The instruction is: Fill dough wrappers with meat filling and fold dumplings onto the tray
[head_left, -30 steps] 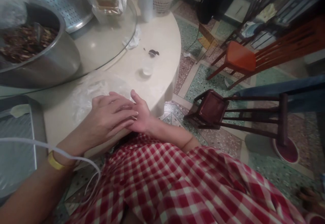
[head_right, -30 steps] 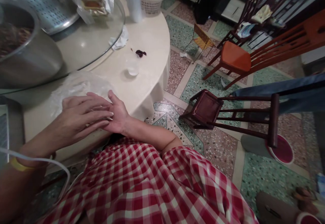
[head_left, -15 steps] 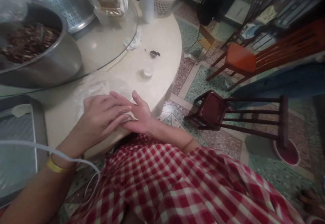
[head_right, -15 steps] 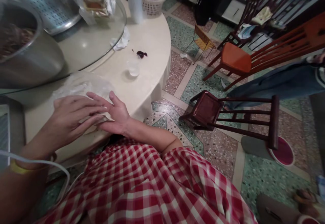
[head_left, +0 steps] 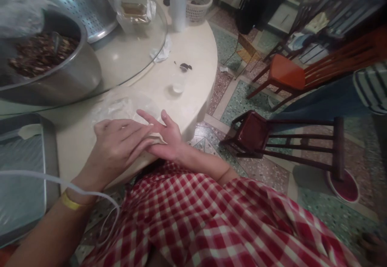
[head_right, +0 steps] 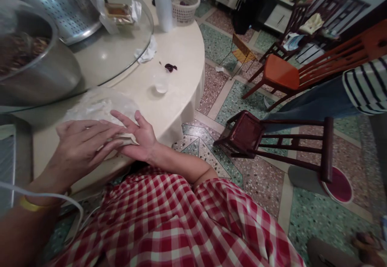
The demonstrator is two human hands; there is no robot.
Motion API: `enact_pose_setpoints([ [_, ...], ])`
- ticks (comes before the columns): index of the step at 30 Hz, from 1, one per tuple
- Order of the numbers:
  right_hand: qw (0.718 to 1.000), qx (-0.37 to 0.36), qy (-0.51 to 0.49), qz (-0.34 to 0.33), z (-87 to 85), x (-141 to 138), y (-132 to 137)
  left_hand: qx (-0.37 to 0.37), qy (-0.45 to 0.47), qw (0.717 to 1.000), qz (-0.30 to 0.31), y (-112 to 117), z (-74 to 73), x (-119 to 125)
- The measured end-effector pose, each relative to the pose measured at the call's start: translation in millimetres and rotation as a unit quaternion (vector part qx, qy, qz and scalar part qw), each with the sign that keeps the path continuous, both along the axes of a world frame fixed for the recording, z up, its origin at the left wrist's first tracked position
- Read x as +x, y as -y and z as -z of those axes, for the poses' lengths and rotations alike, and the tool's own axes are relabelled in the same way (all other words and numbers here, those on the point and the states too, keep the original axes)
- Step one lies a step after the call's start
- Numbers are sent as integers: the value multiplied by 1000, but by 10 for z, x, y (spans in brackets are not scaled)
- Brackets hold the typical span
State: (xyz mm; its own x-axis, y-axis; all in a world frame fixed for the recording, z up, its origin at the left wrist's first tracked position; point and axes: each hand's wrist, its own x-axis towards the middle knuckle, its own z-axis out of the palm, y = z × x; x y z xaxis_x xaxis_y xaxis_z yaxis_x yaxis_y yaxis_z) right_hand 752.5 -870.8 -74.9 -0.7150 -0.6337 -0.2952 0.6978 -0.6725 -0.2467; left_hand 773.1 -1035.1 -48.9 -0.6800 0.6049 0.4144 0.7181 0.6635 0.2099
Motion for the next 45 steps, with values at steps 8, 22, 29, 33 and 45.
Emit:
enact_pose_setpoints([
  [8, 999, 26, -5, 45, -37, 52, 67, 22, 10, 996, -81, -55, 79, 126],
  [22, 992, -32, 42, 117, -73, 108, 124, 5, -152, 983, -102, -93, 154, 204],
  [29, 987, -21, 39, 152, -69, 104, 146, 44, -114, 984, -132, -108, 179, 268],
  [33, 987, -12, 26, 157, -51, 111, 182, 76, -74, 984, -142, -95, 204, 286],
  [45, 986, 18, 1, 165, -90, 114, 241, 131, 102, 953, -254, -39, 235, 407],
])
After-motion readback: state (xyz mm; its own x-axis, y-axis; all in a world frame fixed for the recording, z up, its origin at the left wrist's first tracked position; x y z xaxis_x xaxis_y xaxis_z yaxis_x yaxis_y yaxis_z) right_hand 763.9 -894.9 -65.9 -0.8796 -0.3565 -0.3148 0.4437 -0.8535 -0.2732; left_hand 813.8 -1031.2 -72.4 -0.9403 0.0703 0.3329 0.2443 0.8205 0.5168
